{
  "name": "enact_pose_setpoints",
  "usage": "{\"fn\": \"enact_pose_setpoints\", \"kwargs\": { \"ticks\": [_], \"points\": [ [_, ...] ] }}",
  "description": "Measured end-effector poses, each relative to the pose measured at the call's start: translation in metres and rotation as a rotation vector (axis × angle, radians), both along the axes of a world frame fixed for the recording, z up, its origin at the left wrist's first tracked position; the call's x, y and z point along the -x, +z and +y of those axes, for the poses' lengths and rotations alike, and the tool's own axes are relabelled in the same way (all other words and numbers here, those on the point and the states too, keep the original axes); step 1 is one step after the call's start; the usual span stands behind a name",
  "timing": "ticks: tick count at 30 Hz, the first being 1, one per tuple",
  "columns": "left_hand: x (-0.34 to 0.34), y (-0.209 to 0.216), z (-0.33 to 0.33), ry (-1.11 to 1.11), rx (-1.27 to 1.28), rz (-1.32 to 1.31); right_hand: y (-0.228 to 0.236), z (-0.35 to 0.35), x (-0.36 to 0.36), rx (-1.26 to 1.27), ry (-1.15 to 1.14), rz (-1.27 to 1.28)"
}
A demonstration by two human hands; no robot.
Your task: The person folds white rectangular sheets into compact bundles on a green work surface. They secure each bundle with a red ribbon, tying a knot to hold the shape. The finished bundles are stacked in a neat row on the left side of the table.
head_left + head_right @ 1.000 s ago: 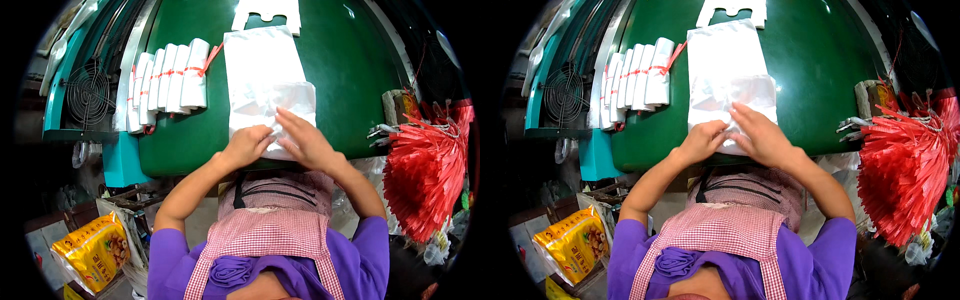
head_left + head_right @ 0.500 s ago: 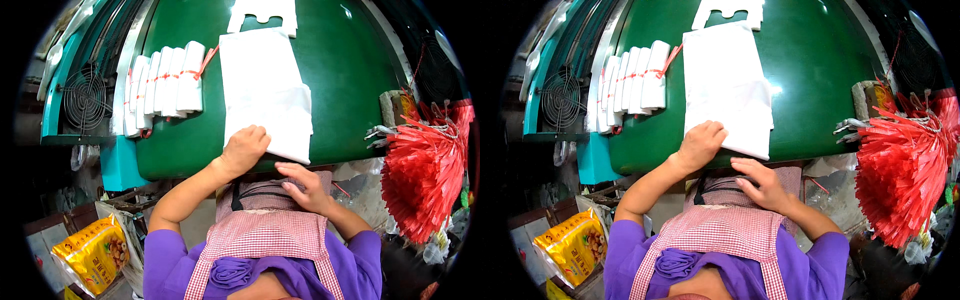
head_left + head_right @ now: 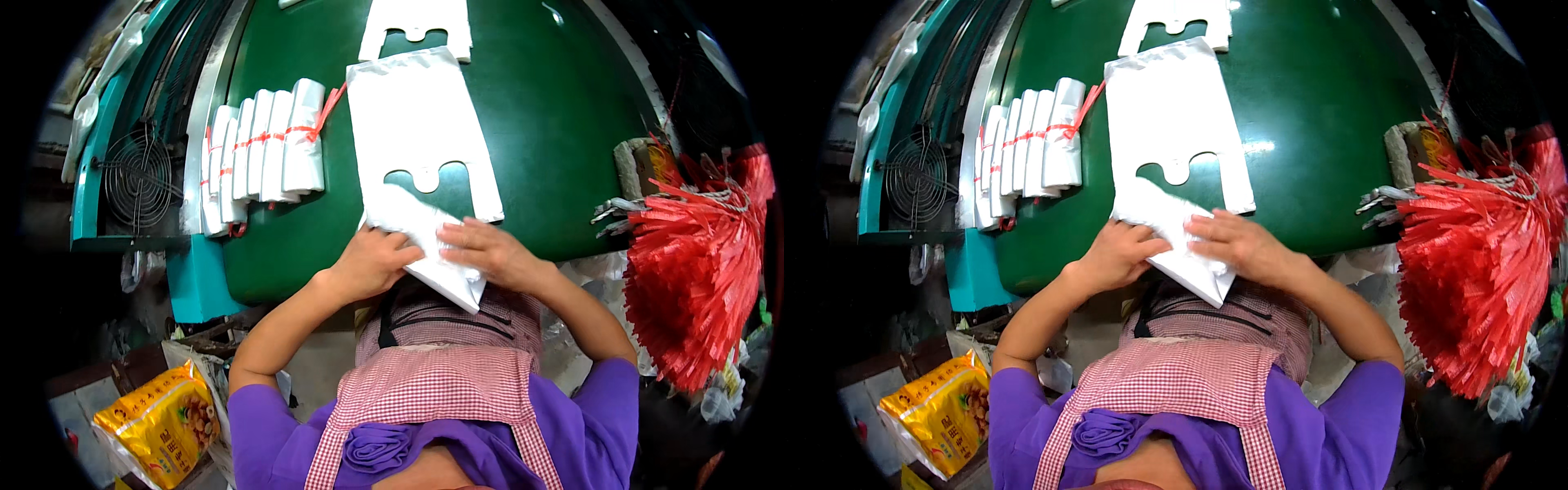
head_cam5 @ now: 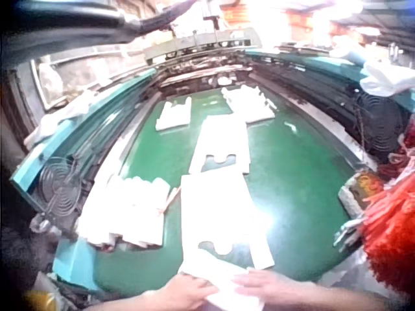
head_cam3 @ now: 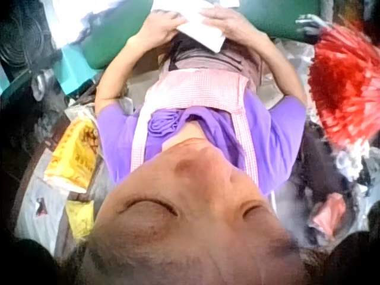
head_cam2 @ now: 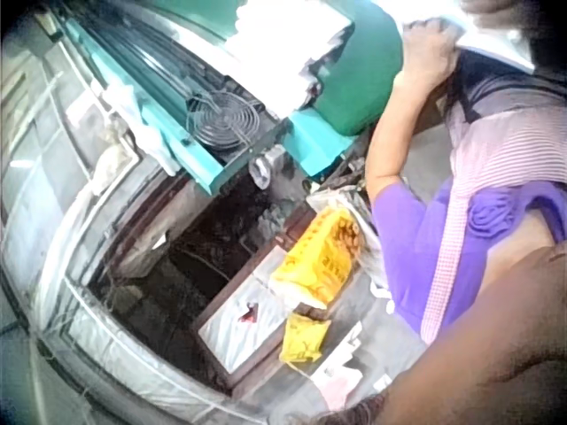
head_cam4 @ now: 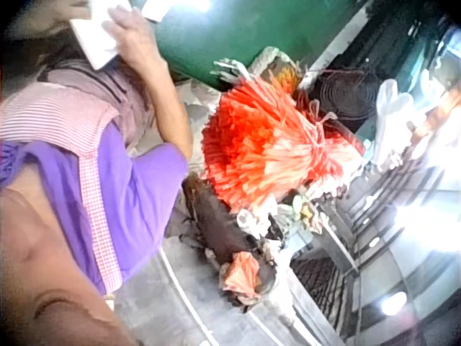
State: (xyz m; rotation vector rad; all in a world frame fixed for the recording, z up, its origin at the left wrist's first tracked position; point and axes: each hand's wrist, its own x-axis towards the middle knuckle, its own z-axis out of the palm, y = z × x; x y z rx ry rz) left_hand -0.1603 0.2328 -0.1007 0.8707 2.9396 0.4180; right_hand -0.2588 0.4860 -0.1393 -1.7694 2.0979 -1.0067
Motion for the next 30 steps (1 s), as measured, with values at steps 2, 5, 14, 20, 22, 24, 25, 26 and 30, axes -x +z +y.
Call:
{"fn": "enact_pose_setpoints", "kwargs": {
  "ticks": [2, 5, 14, 20, 22, 24, 25, 26, 30],
  "points": [
    [0.023, 0.010, 0.007, -0.097, 0.095, 0.382, 0.003, -0.001, 0.022, -0.045, -0.027, 0.248],
    [0.055, 0.043, 0.009, -0.080, 0.048, 0.267, 0.009, -0.009, 0.043, -0.129, 0.081, 0.334],
    [0.006, 0.000, 0.031, 0.094, 0.027, -0.046, 0.054, 0.004, -0.027, -0.378, -0.222, -0.019],
    [0.000, 0.010, -0.005, 0.142, -0.164, -0.119, 0.035, 0.007, -0.023, -0.118, -0.294, -0.018],
    [0.022, 0.010, 0.000, 0.274, -0.121, -0.145, 0.036, -0.003, -0.001, -0.216, -0.452, -0.205],
    [0.044, 0.014, 0.008, 0.341, 0.040, -0.168, 0.025, -0.011, 0.015, -0.186, -0.555, -0.326],
    [0.047, 0.014, 0.013, 0.280, -0.061, -0.113, 0.022, -0.014, 0.021, -0.168, -0.578, -0.389],
    [0.048, 0.012, 0.019, 0.218, -0.162, -0.059, 0.019, -0.013, 0.024, -0.149, -0.600, -0.452],
    [0.047, -0.005, 0.027, 0.101, -0.325, -0.214, 0.013, 0.022, 0.031, 0.744, -0.958, -1.001]
  ]
}}
